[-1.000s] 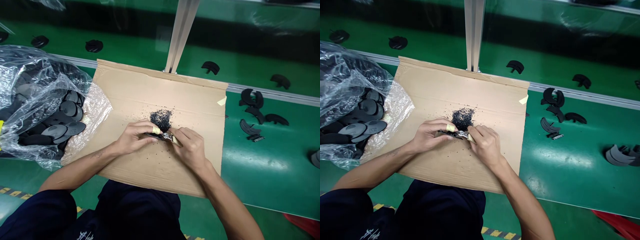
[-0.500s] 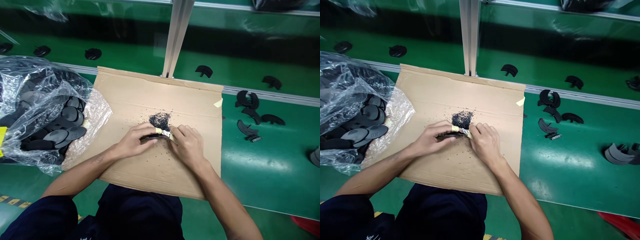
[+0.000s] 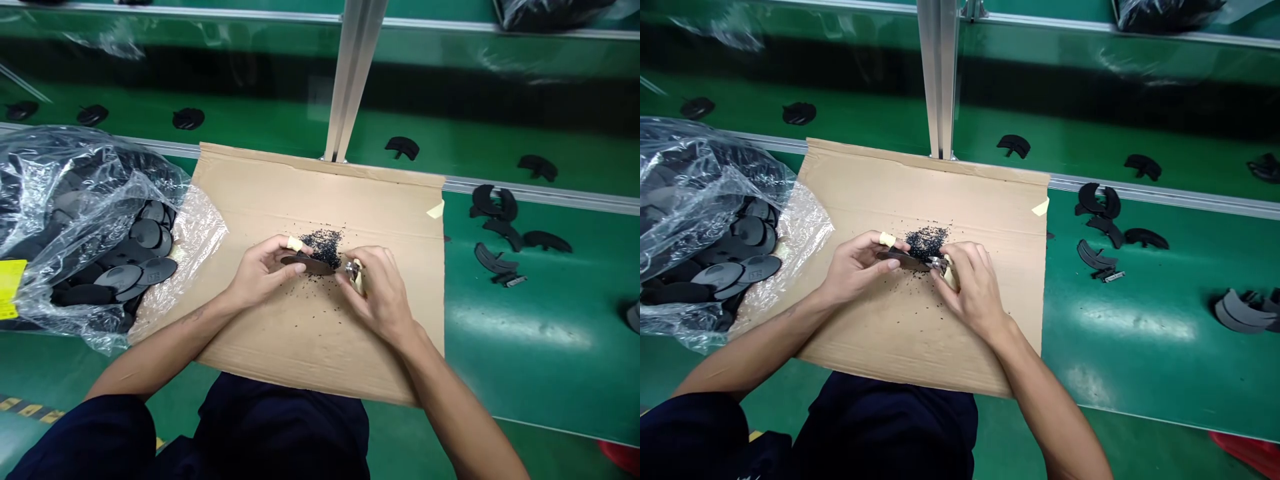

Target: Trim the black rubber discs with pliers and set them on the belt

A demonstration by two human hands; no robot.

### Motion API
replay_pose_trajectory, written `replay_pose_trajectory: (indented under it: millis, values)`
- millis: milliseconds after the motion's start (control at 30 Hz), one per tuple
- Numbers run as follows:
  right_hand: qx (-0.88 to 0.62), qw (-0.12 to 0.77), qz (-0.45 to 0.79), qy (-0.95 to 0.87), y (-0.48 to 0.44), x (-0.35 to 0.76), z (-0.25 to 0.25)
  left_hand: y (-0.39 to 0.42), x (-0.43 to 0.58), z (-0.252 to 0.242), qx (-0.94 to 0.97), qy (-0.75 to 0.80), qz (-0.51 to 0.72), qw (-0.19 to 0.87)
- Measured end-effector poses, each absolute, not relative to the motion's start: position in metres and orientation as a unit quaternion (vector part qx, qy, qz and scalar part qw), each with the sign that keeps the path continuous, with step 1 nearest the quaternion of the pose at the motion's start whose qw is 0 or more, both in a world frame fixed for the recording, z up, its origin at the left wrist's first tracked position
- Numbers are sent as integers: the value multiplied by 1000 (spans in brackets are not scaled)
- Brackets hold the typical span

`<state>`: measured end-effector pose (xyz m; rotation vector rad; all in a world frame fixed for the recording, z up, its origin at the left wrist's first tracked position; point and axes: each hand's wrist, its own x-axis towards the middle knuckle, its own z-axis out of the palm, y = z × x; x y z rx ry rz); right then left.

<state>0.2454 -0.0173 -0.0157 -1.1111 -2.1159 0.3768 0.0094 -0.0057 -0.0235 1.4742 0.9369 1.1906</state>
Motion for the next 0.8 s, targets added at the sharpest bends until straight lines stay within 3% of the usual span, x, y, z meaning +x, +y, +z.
replay_pose_trajectory:
  millis: [300, 367, 567, 667, 800]
  values:
    - [-390, 398, 234, -797, -20, 242, -16, -2, 7, -23, 571, 362, 496, 545]
    - [-374, 409, 227, -801, -22, 241, -16, -5, 8, -24, 610, 360, 480, 518]
    - [-315, 410, 221, -827, -25, 240, -15, -6, 7, -28, 789, 323, 425, 304]
    - [-323, 453, 273, -785, -24, 240, -13, -5, 6, -27, 792, 304, 431, 305]
    - [-406, 436, 211, -775, -19, 244, -14, -5, 6, -24, 767, 319, 442, 337]
